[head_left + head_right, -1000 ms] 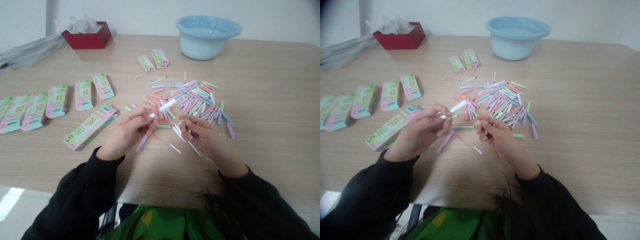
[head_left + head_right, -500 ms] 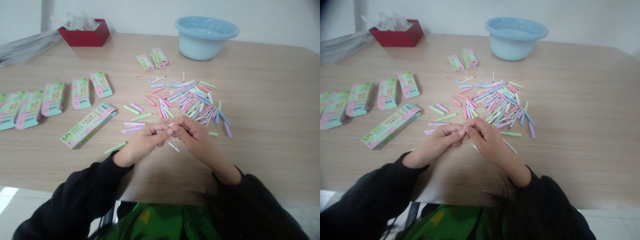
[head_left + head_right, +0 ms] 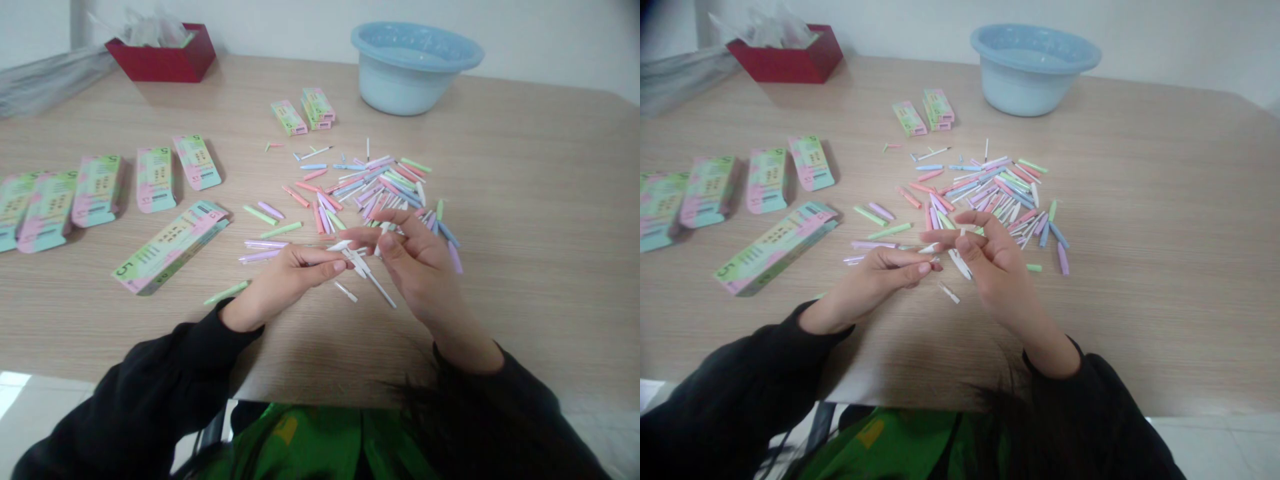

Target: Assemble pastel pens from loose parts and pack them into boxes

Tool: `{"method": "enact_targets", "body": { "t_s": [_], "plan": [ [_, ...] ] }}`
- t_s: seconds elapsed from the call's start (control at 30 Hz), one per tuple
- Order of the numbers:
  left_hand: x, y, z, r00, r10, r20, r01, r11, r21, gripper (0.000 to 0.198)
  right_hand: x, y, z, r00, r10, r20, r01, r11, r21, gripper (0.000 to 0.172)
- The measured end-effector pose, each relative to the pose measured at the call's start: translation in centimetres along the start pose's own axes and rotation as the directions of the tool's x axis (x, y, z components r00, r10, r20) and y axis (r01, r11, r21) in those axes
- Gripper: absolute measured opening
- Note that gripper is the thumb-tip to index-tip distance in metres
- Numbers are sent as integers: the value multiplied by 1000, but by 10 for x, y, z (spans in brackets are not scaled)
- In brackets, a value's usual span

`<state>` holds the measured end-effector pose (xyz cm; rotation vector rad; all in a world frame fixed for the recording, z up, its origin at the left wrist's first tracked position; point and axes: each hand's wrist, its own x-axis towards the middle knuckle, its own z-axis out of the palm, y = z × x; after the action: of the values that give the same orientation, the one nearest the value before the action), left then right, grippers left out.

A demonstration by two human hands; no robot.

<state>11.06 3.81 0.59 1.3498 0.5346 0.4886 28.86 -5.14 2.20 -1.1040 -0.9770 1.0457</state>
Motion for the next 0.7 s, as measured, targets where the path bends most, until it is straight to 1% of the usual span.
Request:
{"method": "enact_targets", "body": {
  "t_s": [0.1, 0.2, 0.27, 0.3, 0.33, 0.4, 0.47, 0.53, 0.6, 0.7],
  "plan": [
    [0, -1, 3, 999, -14, 40, 17, 998, -66, 12, -2, 5, 7, 1000, 24, 20, -25, 998, 56, 25],
    [-2, 1, 5, 998, -30, 56, 35, 996, -83, 12, -1, 11, 9, 999, -5, 35, 1, 994, 107, 24],
    [-2, 2, 6, 998, -41, 48, 44, 997, -65, 14, -1, 11, 7, 998, -39, 50, 32, 991, 128, 18],
    [-3, 3, 5, 998, -40, 39, 42, 998, -54, 14, -1, 9, 5, 997, -61, 43, 57, 993, 106, 13],
    [-3, 3, 4, 999, -36, 28, 37, 998, -43, 13, -1, 7, 3, 996, -90, 27, 89, 995, 51, 9],
    [-2, 3, 2, 1000, -23, 2, 23, 999, -33, 11, -1, 0, -3, 990, -142, 2, 141, 979, -147, 2],
    [-2, 2, -2, 1000, -17, -19, 17, 1000, -24, 10, -1, -7, -9, 984, -172, 36, 173, 917, -359, 11],
    [-1, 1, -5, 1000, -4, -14, 4, 1000, -4, 10, -1, -12, -13, 979, -170, 112, 203, 848, -490, 20],
    [-1, 0, -6, 1000, 15, 14, -15, 999, 29, 12, -2, -13, -13, 977, -148, 154, 208, 815, -540, 22],
    [-1, 0, -7, 999, 19, 49, -23, 996, 90, 16, -4, -9, -10, 990, -94, 102, 133, 852, -506, 12]
  ]
}}
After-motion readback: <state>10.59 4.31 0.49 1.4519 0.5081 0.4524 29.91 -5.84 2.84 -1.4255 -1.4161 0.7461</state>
